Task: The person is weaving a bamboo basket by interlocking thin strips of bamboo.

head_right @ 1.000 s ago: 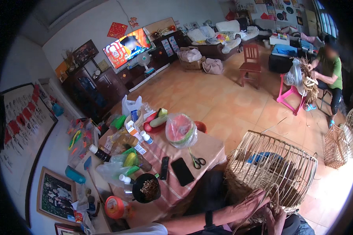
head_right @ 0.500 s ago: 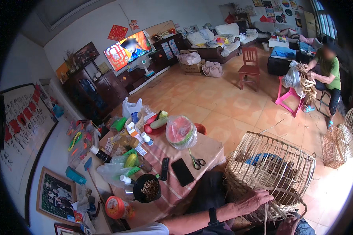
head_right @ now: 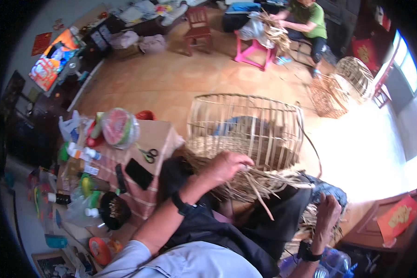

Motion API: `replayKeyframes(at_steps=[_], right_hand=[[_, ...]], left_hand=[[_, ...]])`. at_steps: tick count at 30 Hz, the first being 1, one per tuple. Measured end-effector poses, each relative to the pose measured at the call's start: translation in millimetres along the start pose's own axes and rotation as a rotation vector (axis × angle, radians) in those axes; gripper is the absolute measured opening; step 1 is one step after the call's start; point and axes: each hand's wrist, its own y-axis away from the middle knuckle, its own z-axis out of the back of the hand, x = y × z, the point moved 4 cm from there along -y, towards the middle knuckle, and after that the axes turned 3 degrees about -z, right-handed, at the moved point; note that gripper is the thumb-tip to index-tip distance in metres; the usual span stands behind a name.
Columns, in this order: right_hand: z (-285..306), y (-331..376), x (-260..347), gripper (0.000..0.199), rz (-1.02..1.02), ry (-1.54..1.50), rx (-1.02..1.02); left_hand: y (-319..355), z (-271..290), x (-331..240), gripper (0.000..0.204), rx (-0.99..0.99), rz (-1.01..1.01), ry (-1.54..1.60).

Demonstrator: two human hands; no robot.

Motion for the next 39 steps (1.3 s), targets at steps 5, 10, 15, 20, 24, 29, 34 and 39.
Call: replayKeyframes(at_steps=[5, 10, 15, 20, 24, 29, 34, 39], right_hand=[[40, 15, 103, 0.02, 0.027, -1.036, 0.134], [27, 39, 218, 0.036, 0.416, -0.463, 0.148], [-17, 43, 219, 0.024, 0.262, -0.521, 0.254], [-42, 61, 183, 0.022, 0.476, -0.532, 0.343], [-38, 65, 161, 0.041, -0.183, -1.311, 0.96], [17, 41, 191, 0.025, -0.319, -1.657, 1.259], [46, 29, 152, 0.019, -0.502, -1.769, 1.098], [72, -8, 79, 0.047, 0.151, -2.515, 0.626]], left_hand=[[-7, 2, -8, 0.021, 0.038, -0.005, -0.018], [1, 6, -15, 0.022, -0.02, -0.085, 0.022], [2, -1, -13, 0.016, -0.079, -0.059, -0.082], [8, -9, -6, 0.016, -0.124, -0.049, -0.154], [30, -15, -17, 0.026, -0.168, -0.327, -0.306], [30, -19, -18, 0.035, -0.2, -0.31, -0.301], [25, -25, -9, 0.015, -0.184, -0.253, -0.3], [25, -32, -5, 0.015, -0.287, -0.195, -0.341]])
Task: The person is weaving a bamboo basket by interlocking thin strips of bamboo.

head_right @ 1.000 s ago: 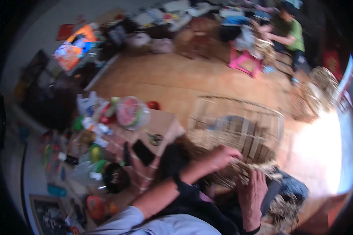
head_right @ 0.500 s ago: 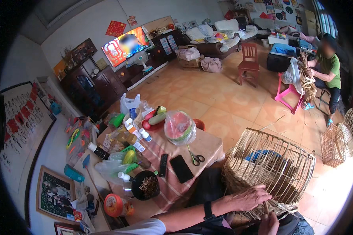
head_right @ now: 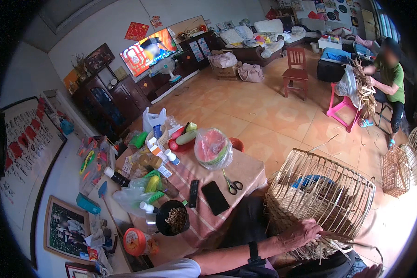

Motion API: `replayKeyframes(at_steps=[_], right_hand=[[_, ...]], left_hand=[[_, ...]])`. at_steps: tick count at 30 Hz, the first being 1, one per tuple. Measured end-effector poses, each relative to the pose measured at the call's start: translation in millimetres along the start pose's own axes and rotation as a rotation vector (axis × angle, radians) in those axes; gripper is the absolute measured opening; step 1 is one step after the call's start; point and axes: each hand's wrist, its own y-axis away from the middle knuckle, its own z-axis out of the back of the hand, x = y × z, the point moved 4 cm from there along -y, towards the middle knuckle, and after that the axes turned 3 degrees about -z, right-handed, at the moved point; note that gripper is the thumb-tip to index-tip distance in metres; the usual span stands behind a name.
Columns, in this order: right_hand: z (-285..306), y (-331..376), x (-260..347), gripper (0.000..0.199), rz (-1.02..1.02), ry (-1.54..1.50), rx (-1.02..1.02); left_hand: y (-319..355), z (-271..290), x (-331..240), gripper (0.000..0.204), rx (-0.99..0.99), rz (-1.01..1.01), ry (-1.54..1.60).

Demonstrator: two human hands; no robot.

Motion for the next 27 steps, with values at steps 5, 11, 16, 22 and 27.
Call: replayKeyframes(at_steps=[5, 11, 16, 22, 27], right_hand=[[20, -15, -100, 0.027, -0.512, 0.98, -0.241], [14, -69, -173, 0.018, 0.014, 1.397, -0.043], [46, -82, -162, 0.02, -0.274, 1.072, -0.331], [56, -89, -154, 0.021, -0.407, 0.725, -0.547], [41, -117, -152, 0.013, -0.413, 1.147, -0.264]], left_hand=[[2, -6, 1, 0.016, -0.05, -0.02, 0.001], [6, -6, 1, 0.018, -0.108, -0.053, -0.021], [1, -13, 9, 0.036, 0.112, 0.086, -0.021], [11, -22, -17, 0.059, -0.058, -0.096, -0.461], [4, -50, -20, 0.054, 0.404, 0.03, -0.791]])
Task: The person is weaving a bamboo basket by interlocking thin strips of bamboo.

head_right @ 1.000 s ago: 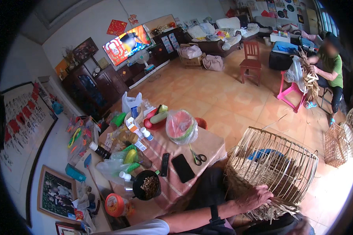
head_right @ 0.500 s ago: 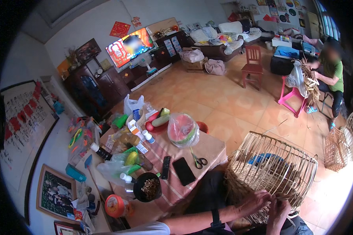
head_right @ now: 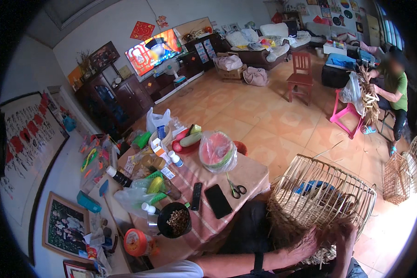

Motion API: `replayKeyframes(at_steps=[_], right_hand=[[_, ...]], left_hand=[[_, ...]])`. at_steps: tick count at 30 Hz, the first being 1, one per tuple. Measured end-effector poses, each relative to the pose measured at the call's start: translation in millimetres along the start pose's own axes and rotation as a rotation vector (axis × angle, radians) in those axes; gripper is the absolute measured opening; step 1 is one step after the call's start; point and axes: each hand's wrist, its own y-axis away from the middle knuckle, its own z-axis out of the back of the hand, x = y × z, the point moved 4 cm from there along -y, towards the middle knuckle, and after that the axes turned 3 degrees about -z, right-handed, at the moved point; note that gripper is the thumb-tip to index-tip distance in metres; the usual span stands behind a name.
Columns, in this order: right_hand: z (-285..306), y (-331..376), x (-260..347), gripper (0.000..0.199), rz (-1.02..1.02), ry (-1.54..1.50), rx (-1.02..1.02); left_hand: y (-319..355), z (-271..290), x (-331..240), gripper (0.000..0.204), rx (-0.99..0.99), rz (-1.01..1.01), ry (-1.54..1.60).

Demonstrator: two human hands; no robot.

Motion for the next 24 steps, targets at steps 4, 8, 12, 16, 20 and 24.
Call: replayKeyframes(at_steps=[4, 8, 12, 16, 20, 24], right_hand=[[-11, 4, 15, 0.012, 0.451, 0.796, -0.188], [-23, 7, 5, 0.01, 0.544, 0.931, -0.227], [-27, 0, -8, 0.01, 0.322, 1.009, -0.131], [-26, 19, 4, 0.018, 0.622, 0.646, -0.276], [-13, 27, -11, 0.027, 0.249, 0.319, -0.163], [2, 37, -36, 0.014, 0.043, -0.326, -0.138]], left_hand=[[-10, -15, -6, 0.051, -0.033, 0.068, 0.254], [3, -68, -14, 0.039, -0.152, 0.033, 0.289], [15, -101, -1, 0.031, -0.598, -0.075, 0.748], [11, -78, 11, 0.026, -0.592, -0.06, 0.572], [5, -26, 21, 0.02, -0.518, -0.037, 0.694], [0, -5, 30, 0.017, -0.411, -0.039, 0.776]])
